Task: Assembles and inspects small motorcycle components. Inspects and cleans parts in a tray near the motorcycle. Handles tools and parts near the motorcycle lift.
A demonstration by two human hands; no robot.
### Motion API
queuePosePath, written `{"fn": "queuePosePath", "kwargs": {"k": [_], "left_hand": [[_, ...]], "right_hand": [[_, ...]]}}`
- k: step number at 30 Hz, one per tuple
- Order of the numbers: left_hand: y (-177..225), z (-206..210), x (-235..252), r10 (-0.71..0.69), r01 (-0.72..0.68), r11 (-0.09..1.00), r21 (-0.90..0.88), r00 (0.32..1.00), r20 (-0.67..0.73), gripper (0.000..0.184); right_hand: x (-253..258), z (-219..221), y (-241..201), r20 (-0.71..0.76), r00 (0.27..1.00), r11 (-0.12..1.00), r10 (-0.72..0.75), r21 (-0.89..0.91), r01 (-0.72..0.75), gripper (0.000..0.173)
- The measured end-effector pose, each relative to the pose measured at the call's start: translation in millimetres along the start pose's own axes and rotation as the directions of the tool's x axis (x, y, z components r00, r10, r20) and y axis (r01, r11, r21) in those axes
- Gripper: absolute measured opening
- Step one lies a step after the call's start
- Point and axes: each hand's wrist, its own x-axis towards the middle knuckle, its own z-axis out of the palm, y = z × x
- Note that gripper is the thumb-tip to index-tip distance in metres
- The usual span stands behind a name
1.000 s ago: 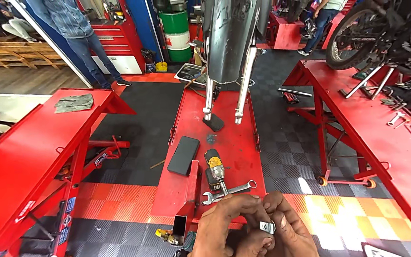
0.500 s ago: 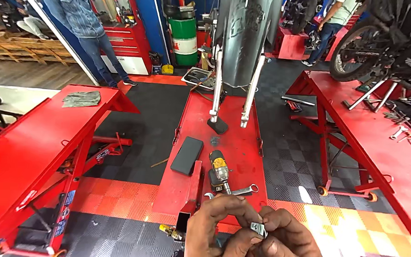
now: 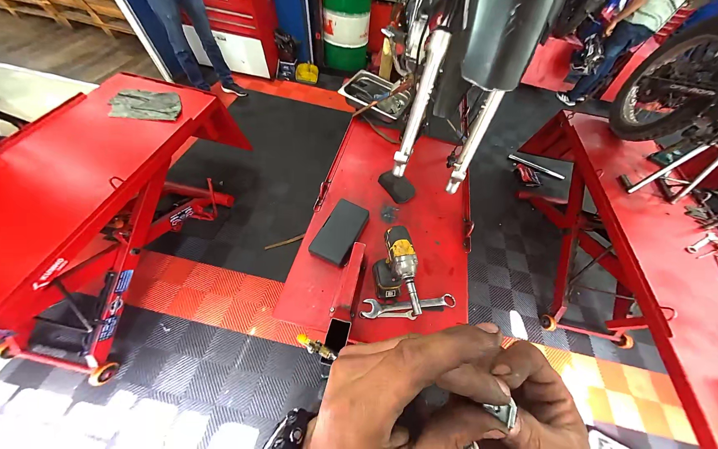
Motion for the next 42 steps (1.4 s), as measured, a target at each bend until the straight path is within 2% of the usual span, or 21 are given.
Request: {"fn": "queuePosePath", "kwargs": {"k": [3,6,21,30,34,42], "left_hand": [[1.1,-8.0,-6.6,0.004,-0.004,1.0,-0.011,1.0,-0.001,0.046],[3.9,-16.0,-13.5,0.003,-0.003,1.0,-0.03,1.0,-0.009,0.046],[21.0,-61.2,-42.0,-0.017,0.018,1.0,-0.01,1.0,0.009,0.044],[24.7,-84.2,-52.6,-0.037,0.037,0.999,0.004,0.999,0.004,0.045],[26.9,-91.6,-54.0,-0.022,0.023,0.999,0.024,0.999,-0.024,0.043],[22.5,-101.2,-45.7,-0.122,0.123,0.992,0.018,0.992,-0.034,0.042]], "right_hand": [[-1.1,8.3,6.9,-0.011,1.0,1.0,0.009,0.019,-0.008,0.024],[-1.0,23.6,12.4,-0.107,0.994,0.999,0.027,0.027,-0.024,0.018],[-14.4,70.9,44.0,-0.148,0.988,0.999,0.034,0.019,-0.031,0.015],[-12.0,83.4,60.9,-0.107,0.993,0.999,0.052,0.009,-0.051,0.014],[-9.2,80.6,66.8,0.016,0.998,0.998,0.062,0.0,-0.062,0.017],[7.0,79.2,74.1,0.003,0.997,0.997,0.08,-0.005,-0.08,0.016]]}}
